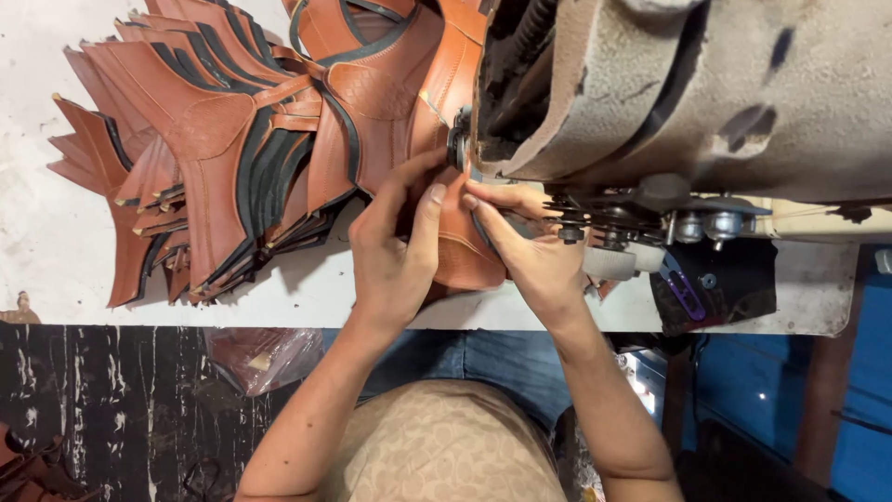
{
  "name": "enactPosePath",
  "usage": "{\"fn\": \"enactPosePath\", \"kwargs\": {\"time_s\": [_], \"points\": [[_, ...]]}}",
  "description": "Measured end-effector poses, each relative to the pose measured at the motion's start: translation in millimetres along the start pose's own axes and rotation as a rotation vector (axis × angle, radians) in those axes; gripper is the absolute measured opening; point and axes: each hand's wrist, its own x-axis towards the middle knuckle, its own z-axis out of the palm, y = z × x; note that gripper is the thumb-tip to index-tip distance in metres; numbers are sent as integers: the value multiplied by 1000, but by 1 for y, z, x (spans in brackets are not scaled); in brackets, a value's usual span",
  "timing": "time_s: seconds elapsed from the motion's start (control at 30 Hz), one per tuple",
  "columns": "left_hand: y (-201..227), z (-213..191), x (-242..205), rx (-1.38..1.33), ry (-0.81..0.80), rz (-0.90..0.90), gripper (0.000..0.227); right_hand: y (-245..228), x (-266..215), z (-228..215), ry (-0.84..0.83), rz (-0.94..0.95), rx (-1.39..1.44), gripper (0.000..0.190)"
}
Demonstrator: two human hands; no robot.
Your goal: Trimming and stitching leather shoe components using a specialized sewing machine.
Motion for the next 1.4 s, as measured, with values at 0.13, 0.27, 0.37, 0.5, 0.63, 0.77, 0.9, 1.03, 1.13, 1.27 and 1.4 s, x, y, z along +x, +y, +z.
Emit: {"fn": "enactPosePath", "kwargs": {"time_s": [0.13, 0.27, 0.37, 0.5, 0.63, 0.77, 0.9, 1.03, 1.13, 1.27, 1.4], "points": [[-9, -2, -17, 119, 43, -8, 12, 1, 1, -1, -36, 25, -19, 19], [-11, -10, -36, 408, -29, 41, 23, 3, 1, 1, -44, 50, 51, 19], [-6, -16, -42, 430, -28, 130, 20, 6, 1, 1, -46, 61, 91, 19], [-2, -22, -43, 462, -52, 234, 41, 6, 2, -2, -58, 77, 89, 20], [-5, -24, -27, 444, -17, 240, 32, 1, 4, -5, -68, 58, 131, 19], [-2, -33, -2, 477, -60, 281, 29, 6, 3, -7, -68, 186, 101, 20], [2, -43, 28, 494, -187, 346, 28, 19, 2, -9, -109, 192, 214, 20], [12, -52, 55, 547, -264, 421, 27, 17, 1, -5, -85, 188, 227, 21], [17, -54, 75, 522, -359, 505, 29, 15, 1, -1, -78, 199, 290, 22], [14, -57, 92, 572, -419, 547, 20, 17, -3, 5, -3, 247, 316, 20], [9, -56, 112, 561, -470, 694, 14, 5, -3, -1, -56, 154, 140, 19]]}}
